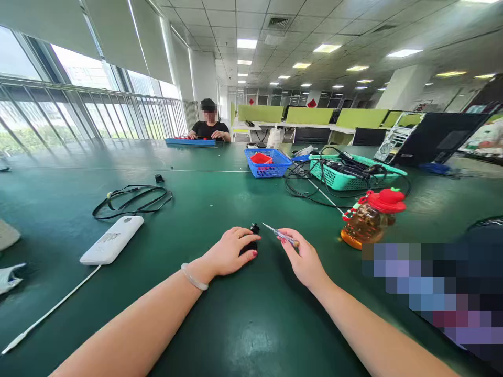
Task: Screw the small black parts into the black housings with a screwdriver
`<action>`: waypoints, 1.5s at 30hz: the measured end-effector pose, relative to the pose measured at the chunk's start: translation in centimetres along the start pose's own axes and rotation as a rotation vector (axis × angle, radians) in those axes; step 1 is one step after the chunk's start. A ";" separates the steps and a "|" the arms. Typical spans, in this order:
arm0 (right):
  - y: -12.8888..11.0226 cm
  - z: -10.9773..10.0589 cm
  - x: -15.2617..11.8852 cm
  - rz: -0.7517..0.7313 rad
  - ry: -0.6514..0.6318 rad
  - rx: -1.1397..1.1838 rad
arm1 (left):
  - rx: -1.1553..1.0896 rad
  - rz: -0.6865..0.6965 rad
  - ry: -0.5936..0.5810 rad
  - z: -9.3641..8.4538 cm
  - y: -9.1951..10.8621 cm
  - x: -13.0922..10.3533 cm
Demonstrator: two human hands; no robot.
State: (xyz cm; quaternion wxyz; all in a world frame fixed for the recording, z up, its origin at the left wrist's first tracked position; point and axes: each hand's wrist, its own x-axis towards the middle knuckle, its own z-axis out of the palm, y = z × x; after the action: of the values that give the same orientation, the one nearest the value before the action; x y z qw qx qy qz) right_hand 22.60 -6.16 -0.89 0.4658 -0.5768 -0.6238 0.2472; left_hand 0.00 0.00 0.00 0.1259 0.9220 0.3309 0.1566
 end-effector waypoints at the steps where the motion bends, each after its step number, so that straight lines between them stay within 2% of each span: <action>1: 0.0 0.1 0.1 0.001 0.002 -0.001 | 0.009 0.009 -0.012 0.2 0.0 0.0; 7: 0.4 0.2 0.4 0.013 -0.018 -0.022 | 0.042 -0.003 0.001 0.7 -0.3 0.0; 9: 0.6 0.2 0.4 0.016 -0.036 -0.032 | 0.059 -0.073 0.032 0.7 -0.5 0.1; 14: 0.9 0.3 0.6 0.010 -0.062 -0.093 | 0.125 -0.349 0.117 0.6 -1.1 0.3; 17: 1.0 0.5 0.8 0.006 -0.073 -0.152 | 0.145 -0.411 0.139 0.6 -1.3 0.3; 27: 0.8 0.7 0.7 -0.057 -0.141 -0.163 | 0.078 -0.290 0.134 0.8 -1.2 0.2; 32: 0.1 0.5 0.1 -0.128 -0.189 -0.055 | 0.072 -0.271 0.142 0.9 -1.4 0.2; 36: -0.1 0.0 -0.2 -0.188 -0.060 0.064 | 0.062 -0.217 0.114 0.7 -1.4 0.1; 40: 0.5 -0.3 0.1 -0.179 0.084 0.081 | 0.037 -0.163 0.073 0.5 -1.4 0.2; 45: 1.1 -0.1 0.7 -0.142 0.142 0.073 | 0.038 -0.113 0.061 0.3 -0.6 0.3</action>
State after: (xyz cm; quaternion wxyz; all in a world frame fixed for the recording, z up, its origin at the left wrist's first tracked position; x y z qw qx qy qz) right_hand 23.29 -5.28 -1.61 0.5460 -0.5300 -0.6189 0.1946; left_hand -0.07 0.62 -0.42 0.1069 0.8988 0.3892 0.1711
